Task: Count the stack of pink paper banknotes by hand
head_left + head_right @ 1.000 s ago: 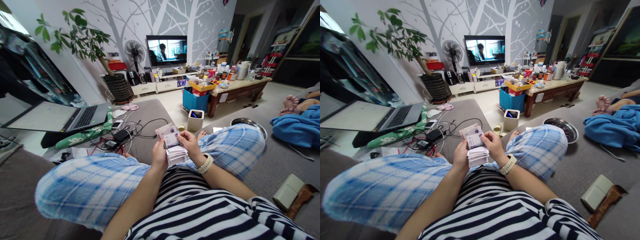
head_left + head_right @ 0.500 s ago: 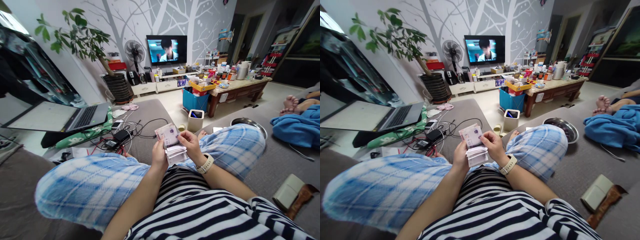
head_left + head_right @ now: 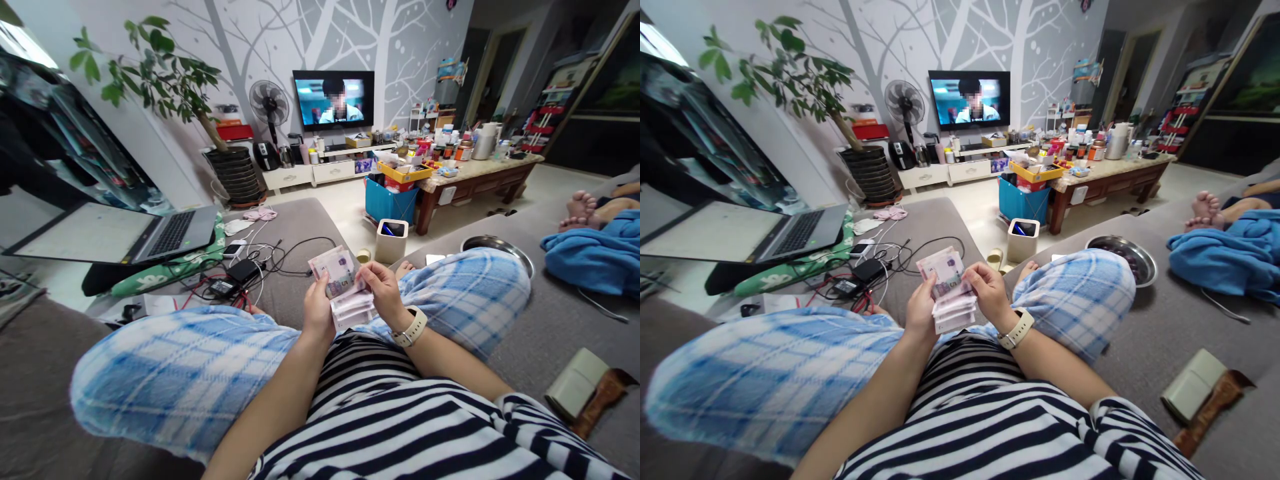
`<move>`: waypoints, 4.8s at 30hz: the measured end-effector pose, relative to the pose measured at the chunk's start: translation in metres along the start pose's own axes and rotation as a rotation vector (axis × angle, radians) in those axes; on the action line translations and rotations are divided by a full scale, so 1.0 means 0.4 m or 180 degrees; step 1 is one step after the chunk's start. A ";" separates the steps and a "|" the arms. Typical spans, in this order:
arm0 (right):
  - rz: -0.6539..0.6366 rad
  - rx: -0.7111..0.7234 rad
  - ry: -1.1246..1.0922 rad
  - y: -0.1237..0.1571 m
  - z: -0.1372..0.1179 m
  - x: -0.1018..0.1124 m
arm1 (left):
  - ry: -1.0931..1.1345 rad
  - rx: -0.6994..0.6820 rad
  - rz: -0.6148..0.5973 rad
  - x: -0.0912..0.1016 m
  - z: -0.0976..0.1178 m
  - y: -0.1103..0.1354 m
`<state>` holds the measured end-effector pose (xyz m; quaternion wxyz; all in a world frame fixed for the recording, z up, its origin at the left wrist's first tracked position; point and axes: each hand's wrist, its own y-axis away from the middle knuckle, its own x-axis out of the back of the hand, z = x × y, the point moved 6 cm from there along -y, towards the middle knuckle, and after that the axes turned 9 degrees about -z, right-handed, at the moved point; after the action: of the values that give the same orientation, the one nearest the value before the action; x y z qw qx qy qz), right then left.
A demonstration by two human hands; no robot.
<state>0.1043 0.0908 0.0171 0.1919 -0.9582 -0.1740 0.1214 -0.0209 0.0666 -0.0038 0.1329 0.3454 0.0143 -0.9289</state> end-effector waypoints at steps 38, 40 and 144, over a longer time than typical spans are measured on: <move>0.0149 -0.0030 -0.0054 -0.009 0.018 0.011 | 0.0015 0.0010 -0.0089 -0.009 0.001 0.001; 0.0141 -0.0050 -0.0043 -0.008 0.020 0.011 | -0.0031 0.0017 -0.0043 -0.007 0.002 0.002; 0.0122 -0.0096 0.0043 -0.003 0.014 0.007 | -0.0090 0.0067 -0.0013 -0.010 0.006 0.011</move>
<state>0.1046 0.0948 0.0122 0.1762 -0.9650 -0.1560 0.1160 -0.0184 0.0629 0.0012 0.1275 0.3335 0.0034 -0.9341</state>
